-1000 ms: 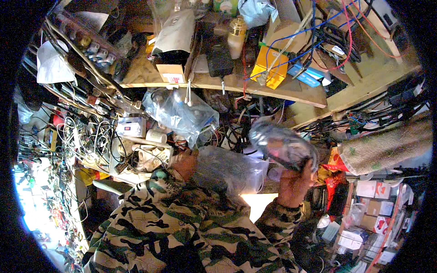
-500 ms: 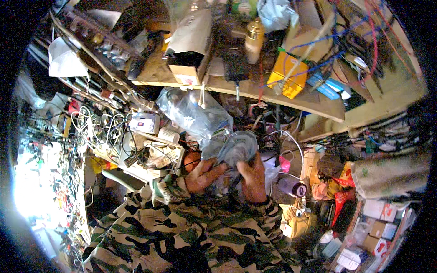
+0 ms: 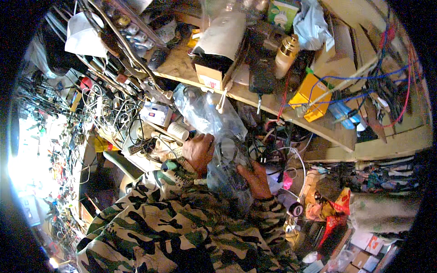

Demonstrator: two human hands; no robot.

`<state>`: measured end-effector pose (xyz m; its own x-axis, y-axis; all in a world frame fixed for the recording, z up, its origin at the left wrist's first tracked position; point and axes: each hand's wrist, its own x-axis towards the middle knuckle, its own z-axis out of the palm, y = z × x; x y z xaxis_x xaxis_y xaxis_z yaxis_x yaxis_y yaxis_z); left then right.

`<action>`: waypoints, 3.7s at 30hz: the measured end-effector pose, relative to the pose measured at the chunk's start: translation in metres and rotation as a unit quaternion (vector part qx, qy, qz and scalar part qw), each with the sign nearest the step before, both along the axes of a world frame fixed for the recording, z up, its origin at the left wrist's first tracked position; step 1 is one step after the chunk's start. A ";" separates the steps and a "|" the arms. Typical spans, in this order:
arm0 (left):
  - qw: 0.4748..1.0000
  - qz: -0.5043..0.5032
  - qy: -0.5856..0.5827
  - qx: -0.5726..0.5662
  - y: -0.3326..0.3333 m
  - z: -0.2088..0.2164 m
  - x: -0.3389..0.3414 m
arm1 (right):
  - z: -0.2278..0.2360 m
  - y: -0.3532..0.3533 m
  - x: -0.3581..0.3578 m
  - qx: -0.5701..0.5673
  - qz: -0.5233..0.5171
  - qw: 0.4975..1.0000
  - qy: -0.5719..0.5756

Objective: The person sits at a cluttered workbench and assembles small white electrical components. They pick up individual parts, connect wires, and use a screwdriver to secure connections. The person handles multiple similar components one at a time, placing finished units on the table.

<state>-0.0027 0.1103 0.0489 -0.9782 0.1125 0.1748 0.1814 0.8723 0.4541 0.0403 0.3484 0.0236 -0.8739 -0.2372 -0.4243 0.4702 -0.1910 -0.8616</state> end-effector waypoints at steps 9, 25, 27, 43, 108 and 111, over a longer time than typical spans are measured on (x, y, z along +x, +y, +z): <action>0.991 -0.025 0.126 0.042 -0.020 0.018 0.018 | -0.023 -0.115 -0.133 0.071 0.151 0.957 0.237; 0.965 0.106 0.015 0.239 -0.077 -0.012 0.020 | -0.055 -0.074 -0.060 0.094 0.074 0.967 0.226; 0.975 0.082 -0.015 0.205 -0.084 0.001 0.029 | 0.013 -0.045 0.000 0.292 0.096 0.937 0.165; 0.954 -0.282 -0.011 -0.102 0.009 -0.068 0.049 | -0.010 -0.010 0.141 0.679 0.007 0.706 0.198; 0.552 0.260 -0.069 0.789 -0.111 -0.047 0.335 | 0.045 -0.224 0.184 0.146 0.401 0.749 0.507; 0.559 0.224 -0.084 0.794 -0.130 -0.014 0.362 | 0.027 -0.236 0.189 0.135 0.407 0.736 0.524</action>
